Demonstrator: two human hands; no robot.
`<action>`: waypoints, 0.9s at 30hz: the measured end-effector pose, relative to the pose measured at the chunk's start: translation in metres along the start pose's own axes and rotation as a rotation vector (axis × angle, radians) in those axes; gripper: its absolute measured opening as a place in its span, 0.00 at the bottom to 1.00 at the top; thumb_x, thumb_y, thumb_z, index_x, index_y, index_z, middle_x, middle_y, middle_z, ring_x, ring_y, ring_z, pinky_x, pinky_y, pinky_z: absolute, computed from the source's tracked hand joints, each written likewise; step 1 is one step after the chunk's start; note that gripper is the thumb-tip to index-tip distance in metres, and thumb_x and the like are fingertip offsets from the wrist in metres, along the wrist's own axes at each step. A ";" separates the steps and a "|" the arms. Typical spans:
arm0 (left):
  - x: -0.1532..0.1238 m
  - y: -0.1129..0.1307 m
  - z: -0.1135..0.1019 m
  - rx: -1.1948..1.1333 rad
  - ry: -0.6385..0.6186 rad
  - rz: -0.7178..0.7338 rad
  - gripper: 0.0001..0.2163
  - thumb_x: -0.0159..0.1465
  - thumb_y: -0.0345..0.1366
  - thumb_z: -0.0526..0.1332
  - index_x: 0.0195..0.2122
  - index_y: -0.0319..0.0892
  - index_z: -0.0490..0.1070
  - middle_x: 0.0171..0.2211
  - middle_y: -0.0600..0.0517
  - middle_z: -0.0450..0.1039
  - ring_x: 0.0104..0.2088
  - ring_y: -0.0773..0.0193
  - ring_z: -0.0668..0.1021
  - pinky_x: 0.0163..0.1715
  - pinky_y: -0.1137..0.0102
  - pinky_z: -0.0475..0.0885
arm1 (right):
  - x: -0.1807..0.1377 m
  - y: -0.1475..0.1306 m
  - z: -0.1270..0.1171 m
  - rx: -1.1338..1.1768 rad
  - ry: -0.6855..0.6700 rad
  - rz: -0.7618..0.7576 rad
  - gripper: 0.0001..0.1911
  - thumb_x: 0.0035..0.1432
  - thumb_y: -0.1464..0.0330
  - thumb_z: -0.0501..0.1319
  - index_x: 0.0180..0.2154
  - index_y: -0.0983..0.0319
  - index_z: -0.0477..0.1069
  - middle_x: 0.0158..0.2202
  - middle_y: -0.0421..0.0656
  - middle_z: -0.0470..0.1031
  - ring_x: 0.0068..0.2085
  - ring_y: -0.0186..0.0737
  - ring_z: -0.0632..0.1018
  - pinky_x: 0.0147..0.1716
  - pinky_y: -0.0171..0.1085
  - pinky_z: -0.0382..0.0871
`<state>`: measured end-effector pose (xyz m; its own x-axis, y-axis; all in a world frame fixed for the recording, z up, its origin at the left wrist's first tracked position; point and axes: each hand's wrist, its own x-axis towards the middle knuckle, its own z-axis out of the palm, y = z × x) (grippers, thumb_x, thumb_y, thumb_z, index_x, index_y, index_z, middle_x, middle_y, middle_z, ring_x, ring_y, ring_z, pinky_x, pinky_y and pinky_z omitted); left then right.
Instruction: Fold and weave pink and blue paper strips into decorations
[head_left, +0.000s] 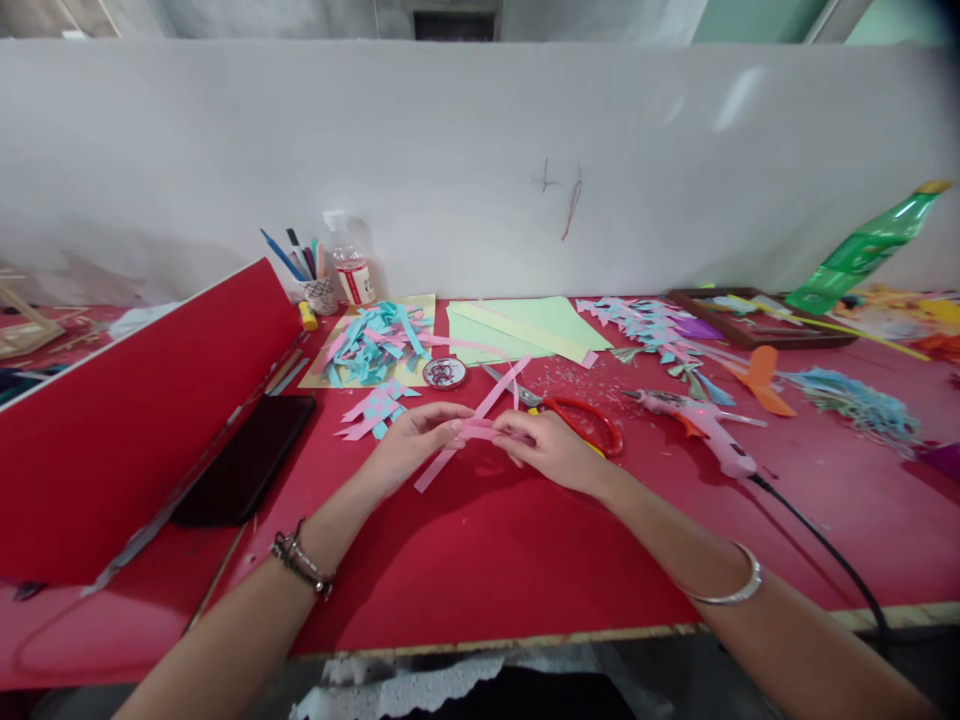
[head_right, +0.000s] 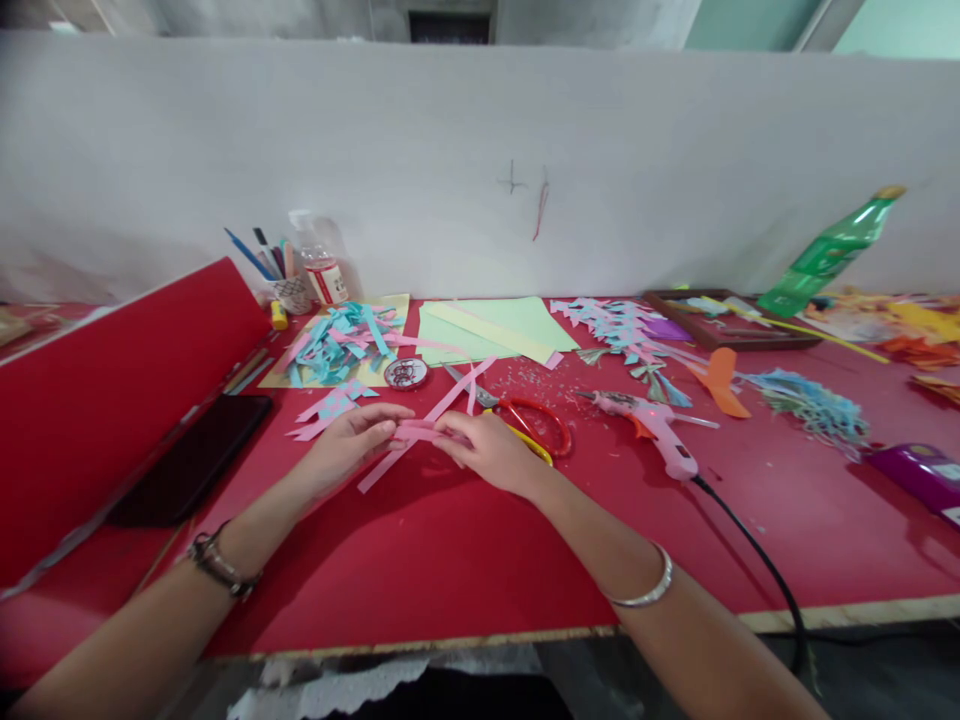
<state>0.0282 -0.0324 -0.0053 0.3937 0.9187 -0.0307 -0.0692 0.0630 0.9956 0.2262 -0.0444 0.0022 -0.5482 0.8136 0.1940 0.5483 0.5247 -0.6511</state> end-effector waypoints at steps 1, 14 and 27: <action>0.000 0.000 0.000 0.023 -0.003 -0.001 0.10 0.50 0.38 0.62 0.34 0.42 0.71 0.33 0.54 0.72 0.30 0.73 0.73 0.34 0.76 0.68 | 0.000 -0.001 0.000 0.008 0.007 0.009 0.13 0.57 0.61 0.48 0.33 0.63 0.65 0.20 0.37 0.66 0.22 0.29 0.66 0.24 0.29 0.55; 0.002 -0.001 -0.001 0.153 0.034 0.084 0.09 0.52 0.35 0.60 0.34 0.41 0.69 0.24 0.58 0.69 0.26 0.74 0.70 0.30 0.77 0.66 | -0.002 -0.001 0.002 0.022 0.078 0.024 0.21 0.52 0.61 0.55 0.47 0.60 0.57 0.35 0.43 0.71 0.34 0.36 0.72 0.33 0.34 0.61; -0.002 0.002 0.005 0.235 0.030 0.148 0.10 0.49 0.36 0.61 0.33 0.41 0.69 0.23 0.57 0.68 0.25 0.73 0.70 0.27 0.77 0.66 | 0.000 -0.005 0.008 -0.048 -0.011 -0.090 0.15 0.58 0.62 0.47 0.28 0.64 0.67 0.23 0.39 0.70 0.24 0.30 0.68 0.30 0.31 0.58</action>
<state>0.0320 -0.0357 -0.0024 0.3675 0.9226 0.1174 0.0924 -0.1618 0.9825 0.2182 -0.0493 -0.0001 -0.6032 0.7601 0.2418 0.5261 0.6070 -0.5956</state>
